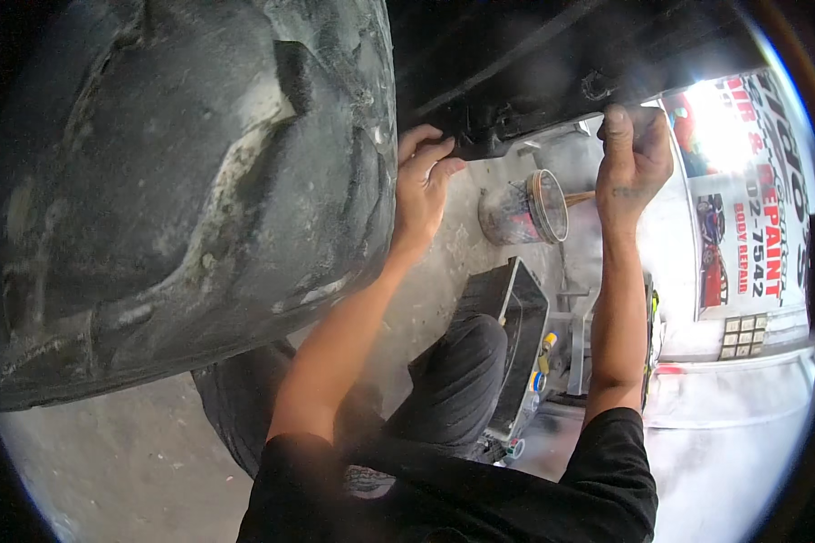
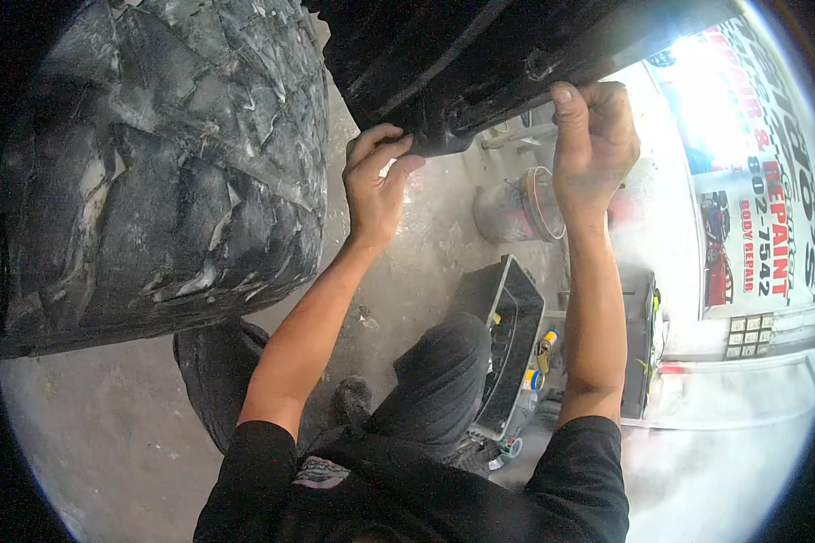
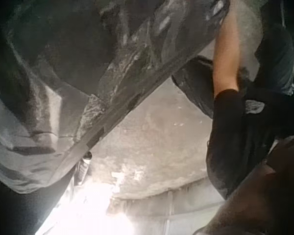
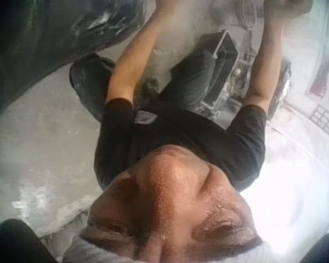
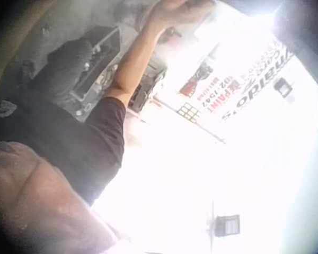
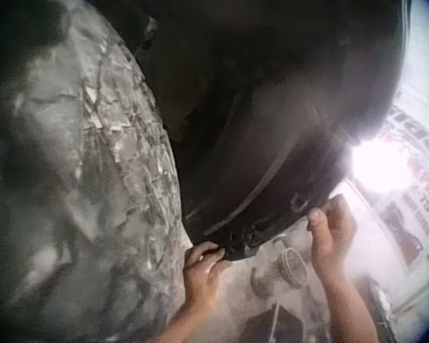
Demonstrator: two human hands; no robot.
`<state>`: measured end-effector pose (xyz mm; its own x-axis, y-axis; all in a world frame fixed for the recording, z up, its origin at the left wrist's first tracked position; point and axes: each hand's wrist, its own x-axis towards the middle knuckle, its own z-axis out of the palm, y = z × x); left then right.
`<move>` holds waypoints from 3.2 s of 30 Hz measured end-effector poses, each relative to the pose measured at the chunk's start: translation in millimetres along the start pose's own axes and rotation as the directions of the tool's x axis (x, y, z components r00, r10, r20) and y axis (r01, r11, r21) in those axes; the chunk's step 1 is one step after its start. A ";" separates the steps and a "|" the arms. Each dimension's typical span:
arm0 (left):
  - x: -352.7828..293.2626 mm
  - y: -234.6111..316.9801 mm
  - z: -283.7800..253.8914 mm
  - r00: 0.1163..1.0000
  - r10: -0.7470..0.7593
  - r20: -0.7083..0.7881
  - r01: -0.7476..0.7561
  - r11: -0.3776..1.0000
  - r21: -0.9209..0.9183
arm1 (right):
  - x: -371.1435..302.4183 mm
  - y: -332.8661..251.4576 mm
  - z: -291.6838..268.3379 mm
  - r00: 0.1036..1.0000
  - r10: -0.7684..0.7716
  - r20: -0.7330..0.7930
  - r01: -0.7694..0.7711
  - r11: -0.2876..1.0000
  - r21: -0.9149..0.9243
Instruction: The person aligns and presses a black plastic trim piece onto a car fender by hand, then retrieves small fasteners from a tray and installs them by hand to secure the trim to the wheel well.
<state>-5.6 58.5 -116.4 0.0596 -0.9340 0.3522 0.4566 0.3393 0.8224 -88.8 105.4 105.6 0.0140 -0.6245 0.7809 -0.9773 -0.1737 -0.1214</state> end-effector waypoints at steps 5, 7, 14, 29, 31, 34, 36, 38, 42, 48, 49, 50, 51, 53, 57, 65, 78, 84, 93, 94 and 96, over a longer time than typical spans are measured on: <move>-1.2 -2.2 -2.8 1.000 -0.013 -0.007 0.014 0.995 0.097 | -0.1 3.3 -4.0 0.999 -0.023 0.030 0.024 0.998 -0.053; -4.0 -6.2 0.7 0.996 -0.033 -0.082 0.044 0.989 0.142 | -0.2 3.8 -4.8 1.000 -0.012 0.028 0.014 0.998 -0.054; -21.3 -38.1 3.3 0.921 -0.389 0.037 0.362 0.814 -0.455 | 1.4 -4.2 3.9 0.997 -0.077 -0.021 0.078 0.995 0.060; -2.8 16.6 7.9 0.981 0.189 0.036 -0.193 0.964 0.181 | -3.0 -10.8 2.1 1.000 0.013 -0.020 -0.013 0.999 0.031; 5.3 17.7 17.9 0.971 0.238 0.010 -0.238 0.964 0.115 | -3.2 -9.5 3.3 1.000 -0.029 -0.013 0.029 0.999 0.026; 8.1 14.2 14.9 0.978 0.204 0.042 -0.207 0.976 0.075 | -1.8 -6.6 4.2 0.998 -0.061 -0.012 0.062 0.998 0.025; 7.6 16.0 14.4 0.984 0.173 0.032 -0.175 0.984 0.039 | -2.7 -7.8 4.8 0.999 -0.050 -0.017 0.050 0.999 0.012; 10.1 26.5 15.4 0.985 0.172 0.028 -0.173 0.984 0.041 | -3.0 -12.0 4.9 0.999 -0.027 -0.031 0.027 1.000 -0.015; 17.4 46.2 17.3 0.979 0.192 0.072 -0.198 0.976 0.094 | -4.7 -3.5 5.1 0.998 -0.034 -0.056 0.035 0.999 0.010; 30.9 44.0 20.3 0.978 0.166 0.126 -0.174 0.983 0.057 | -1.8 -9.2 2.9 1.000 0.000 -0.026 -0.001 1.000 -0.017; 32.6 44.3 20.1 0.978 0.165 0.130 -0.173 0.983 0.052 | -1.8 -5.0 3.5 1.000 0.011 -0.021 -0.011 1.000 0.007; 32.9 45.1 19.2 0.981 0.154 0.116 -0.160 0.986 0.045 | -1.4 -3.3 3.9 1.000 0.022 -0.015 -0.021 0.999 0.030; 32.8 46.0 17.9 0.984 0.143 0.103 -0.148 0.988 0.038 | -2.1 -4.6 3.5 1.000 0.014 -0.005 -0.014 1.000 -0.008; 32.8 48.4 16.7 0.985 0.141 0.097 -0.145 0.989 0.031 | -3.4 -14.8 4.3 1.000 -0.001 0.012 0.002 0.996 -0.088; 23.6 45.2 23.5 0.985 0.156 0.080 -0.157 0.988 0.001 | -3.4 -30.3 8.9 0.993 0.119 -0.015 -0.120 0.990 -0.079; 26.3 59.5 22.0 0.998 -0.019 0.061 0.026 0.994 -0.105 | -7.4 -38.9 -0.9 0.977 -0.070 0.200 0.122 0.957 -0.263; 67.9 61.4 25.4 0.942 -0.264 0.209 0.276 0.961 -0.029 | 8.9 -37.7 -9.2 0.708 -0.091 0.701 0.455 0.818 -0.353; 75.0 66.1 21.8 0.848 -0.420 0.324 0.486 0.860 -0.156 | 21.1 -27.8 -13.8 0.645 -0.064 0.762 0.312 0.932 -0.186; 72.8 79.6 22.5 0.848 -0.455 0.272 0.504 0.851 -0.149 | 22.4 -17.8 -14.8 0.634 -0.120 0.764 0.308 0.945 -0.107; 72.7 82.0 21.3 0.851 -0.445 0.278 0.490 0.863 -0.120 | 22.3 -19.0 -14.8 0.633 -0.105 0.767 0.305 0.944 -0.123; 74.5 86.9 17.9 0.847 -0.442 0.294 0.460 0.888 0.010 | 23.4 -21.0 -15.0 0.627 -0.081 0.775 0.297 0.945 -0.141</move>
<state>22.7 20.3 -10.7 -0.4125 -0.9085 0.0664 0.4243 -0.1271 0.8966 -71.1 105.8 135.6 0.2517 -0.9675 0.0251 -0.9488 -0.2416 0.2035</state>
